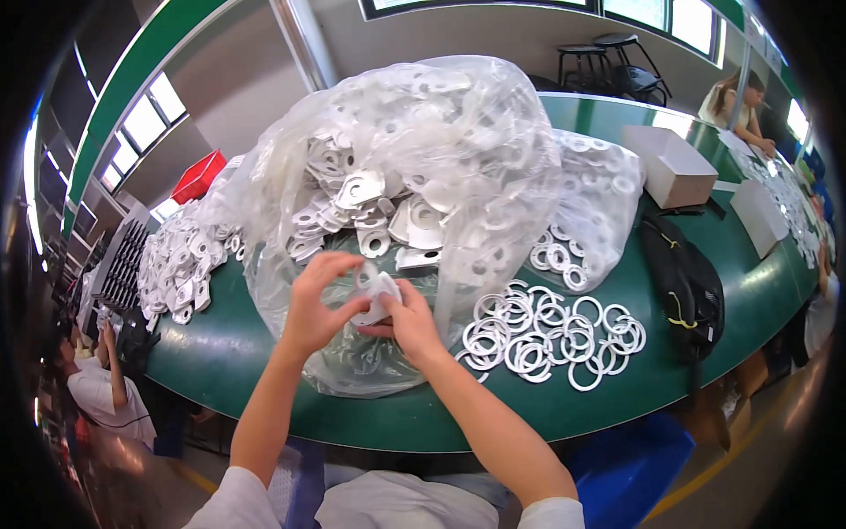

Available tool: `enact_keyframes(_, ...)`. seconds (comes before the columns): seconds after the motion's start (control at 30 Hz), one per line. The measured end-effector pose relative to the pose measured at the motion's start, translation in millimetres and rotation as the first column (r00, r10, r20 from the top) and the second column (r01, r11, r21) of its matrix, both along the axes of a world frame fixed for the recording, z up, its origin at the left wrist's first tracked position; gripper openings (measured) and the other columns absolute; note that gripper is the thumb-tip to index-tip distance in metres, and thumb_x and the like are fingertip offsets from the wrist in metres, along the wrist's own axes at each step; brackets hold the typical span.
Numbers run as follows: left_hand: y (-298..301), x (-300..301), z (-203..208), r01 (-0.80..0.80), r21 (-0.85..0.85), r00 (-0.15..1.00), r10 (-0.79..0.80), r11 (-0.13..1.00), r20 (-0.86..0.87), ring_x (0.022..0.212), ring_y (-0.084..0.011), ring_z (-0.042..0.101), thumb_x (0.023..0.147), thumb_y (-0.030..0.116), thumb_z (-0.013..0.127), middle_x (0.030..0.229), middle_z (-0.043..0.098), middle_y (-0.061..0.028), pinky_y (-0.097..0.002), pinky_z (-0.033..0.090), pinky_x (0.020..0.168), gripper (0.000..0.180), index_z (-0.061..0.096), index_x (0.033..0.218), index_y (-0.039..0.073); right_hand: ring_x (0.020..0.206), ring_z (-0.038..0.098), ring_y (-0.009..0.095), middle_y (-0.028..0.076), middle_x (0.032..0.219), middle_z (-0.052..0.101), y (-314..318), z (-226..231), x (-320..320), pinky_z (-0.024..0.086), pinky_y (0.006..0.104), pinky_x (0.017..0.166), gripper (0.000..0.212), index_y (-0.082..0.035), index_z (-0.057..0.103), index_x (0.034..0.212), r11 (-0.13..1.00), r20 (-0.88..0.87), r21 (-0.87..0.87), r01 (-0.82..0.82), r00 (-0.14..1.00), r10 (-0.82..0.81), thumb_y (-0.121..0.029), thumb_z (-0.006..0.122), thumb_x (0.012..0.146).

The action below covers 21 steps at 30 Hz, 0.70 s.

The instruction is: Assembling small white plastic components at a factory workbench by fitting rings onto bases.

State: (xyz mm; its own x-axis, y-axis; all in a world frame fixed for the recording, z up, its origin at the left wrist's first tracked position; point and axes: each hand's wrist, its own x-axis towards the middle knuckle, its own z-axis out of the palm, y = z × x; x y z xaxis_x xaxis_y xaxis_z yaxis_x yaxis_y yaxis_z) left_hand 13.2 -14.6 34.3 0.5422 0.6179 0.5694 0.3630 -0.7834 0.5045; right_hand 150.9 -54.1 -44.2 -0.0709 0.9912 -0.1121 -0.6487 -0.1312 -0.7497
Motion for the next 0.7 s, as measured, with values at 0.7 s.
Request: enact_keyframes(0.7,-24,-16,-40,-0.085,-0.322,0.977,0.142,0.943,0.160,0.093,-0.0194,0.065,0.071,-0.001,0.073,0.115,0.062,-0.0124,-0.0271,0.058,0.064,0.047,0.063,0.116,0.008,0.096,0.064,0.024,0.012,0.112,0.057,-7,6,4,0.057,0.0389,0.077,0.028,-0.004,0.041,0.123,1.000,0.008,0.025,0.001,1.000,-0.002,-0.012,0.043,0.096)
